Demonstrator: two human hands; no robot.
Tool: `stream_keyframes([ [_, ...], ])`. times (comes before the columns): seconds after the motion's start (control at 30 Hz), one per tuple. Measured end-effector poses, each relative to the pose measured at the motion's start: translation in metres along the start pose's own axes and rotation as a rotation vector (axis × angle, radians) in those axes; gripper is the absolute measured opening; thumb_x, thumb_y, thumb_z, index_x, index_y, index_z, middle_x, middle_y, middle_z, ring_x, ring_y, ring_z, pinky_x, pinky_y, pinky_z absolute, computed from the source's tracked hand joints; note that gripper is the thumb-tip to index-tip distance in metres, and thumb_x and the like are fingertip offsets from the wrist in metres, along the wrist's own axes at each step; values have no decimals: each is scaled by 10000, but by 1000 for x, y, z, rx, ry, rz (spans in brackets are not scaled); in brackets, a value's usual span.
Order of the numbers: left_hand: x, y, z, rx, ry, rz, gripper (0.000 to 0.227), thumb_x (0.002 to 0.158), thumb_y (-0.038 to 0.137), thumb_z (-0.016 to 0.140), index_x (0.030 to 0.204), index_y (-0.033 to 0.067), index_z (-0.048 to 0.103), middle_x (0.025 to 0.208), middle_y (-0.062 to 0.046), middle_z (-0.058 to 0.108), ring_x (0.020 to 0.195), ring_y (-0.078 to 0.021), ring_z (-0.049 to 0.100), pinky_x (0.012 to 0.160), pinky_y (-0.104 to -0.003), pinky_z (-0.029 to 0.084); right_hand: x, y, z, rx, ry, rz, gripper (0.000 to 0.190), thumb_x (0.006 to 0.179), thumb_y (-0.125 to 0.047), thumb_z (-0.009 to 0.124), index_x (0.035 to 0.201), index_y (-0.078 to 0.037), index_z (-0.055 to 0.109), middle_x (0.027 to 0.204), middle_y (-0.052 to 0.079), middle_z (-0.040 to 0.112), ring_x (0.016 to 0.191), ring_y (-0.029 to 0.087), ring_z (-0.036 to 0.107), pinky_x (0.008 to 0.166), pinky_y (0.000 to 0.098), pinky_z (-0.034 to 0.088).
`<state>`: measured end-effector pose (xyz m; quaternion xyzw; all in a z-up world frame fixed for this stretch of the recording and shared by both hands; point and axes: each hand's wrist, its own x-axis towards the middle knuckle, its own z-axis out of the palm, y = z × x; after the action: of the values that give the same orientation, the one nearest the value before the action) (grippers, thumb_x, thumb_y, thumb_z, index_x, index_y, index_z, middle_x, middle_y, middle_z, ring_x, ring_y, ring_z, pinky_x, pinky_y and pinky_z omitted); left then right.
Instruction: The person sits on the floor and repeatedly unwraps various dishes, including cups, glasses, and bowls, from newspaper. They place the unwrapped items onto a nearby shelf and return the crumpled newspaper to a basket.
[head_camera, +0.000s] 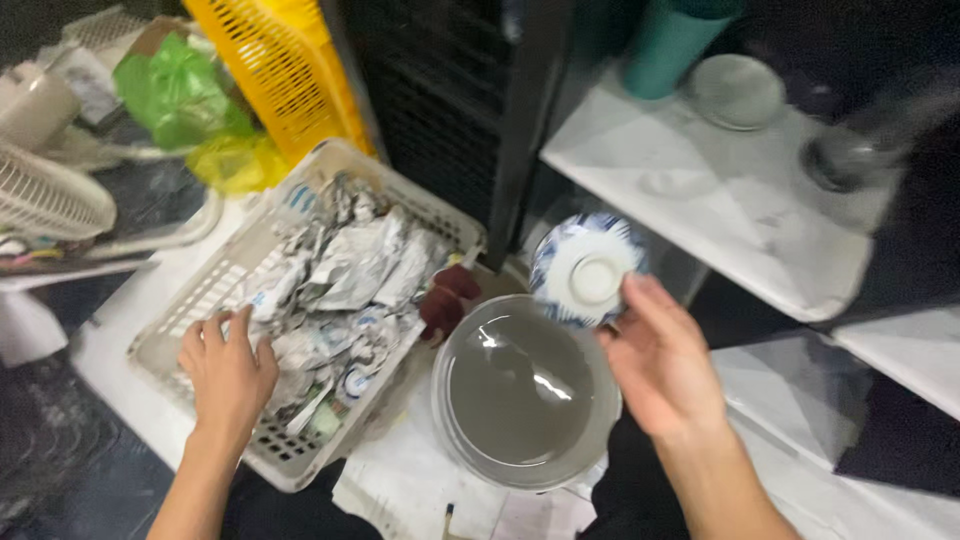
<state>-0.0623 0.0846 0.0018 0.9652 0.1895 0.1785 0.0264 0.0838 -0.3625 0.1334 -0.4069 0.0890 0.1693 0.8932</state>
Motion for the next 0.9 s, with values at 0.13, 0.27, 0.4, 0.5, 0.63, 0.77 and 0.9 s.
stream_keyframes([
  [0.13,22,103,-52,-514,-6,152,276,894,106,710,1166,62,716,1188,-148,676,1148,-336,600,1034,-446,460,7,-52,-7,21,49,-68,283,983,-178,636,1240,-59,625,1260,57,669,1215,199,568,1026,385,449],
  [0.27,41,214,-86,-949,-148,234,178,921,69,689,1086,51,754,1043,-80,757,832,-160,714,751,-277,553,18,-88,-17,109,37,-120,205,995,-112,645,1190,-83,590,1235,75,635,1189,226,582,1017,423,482],
  [0.4,52,296,-102,-1193,-206,317,148,951,58,674,1081,40,743,1019,-62,746,859,-158,721,754,-270,561,43,-108,-18,-193,114,-578,266,978,-107,670,1222,-17,618,1188,99,686,1109,224,643,1012,450,549],
  [0.5,49,337,-108,-1210,-202,437,155,954,52,672,1094,40,737,1030,-73,747,884,-164,724,738,-268,561,70,-113,-10,-654,249,-947,248,1003,-116,704,1210,15,666,1150,116,727,1063,225,676,967,390,575],
  [0.63,38,365,-103,-1270,-292,387,147,936,50,676,1065,40,745,982,-86,748,845,-179,723,693,-274,547,77,-118,-8,-1248,296,-1195,187,998,-77,724,1150,31,739,1154,149,743,1126,316,673,1002,398,507],
  [0.77,25,365,-85,-1278,-365,359,159,933,54,669,1072,43,747,977,-93,751,830,-193,718,736,-293,559,86,-123,-5,-1512,227,-1364,155,987,22,681,1125,2,749,1219,158,726,1200,377,639,1056,440,492],
  [0.9,5,366,-64,-1272,-398,322,177,918,59,670,1079,42,742,1038,-100,756,862,-201,731,785,-311,570,95,-130,-12,-1564,151,-1274,179,959,53,662,1115,33,748,1210,180,718,1208,378,615,1052,447,493],
])
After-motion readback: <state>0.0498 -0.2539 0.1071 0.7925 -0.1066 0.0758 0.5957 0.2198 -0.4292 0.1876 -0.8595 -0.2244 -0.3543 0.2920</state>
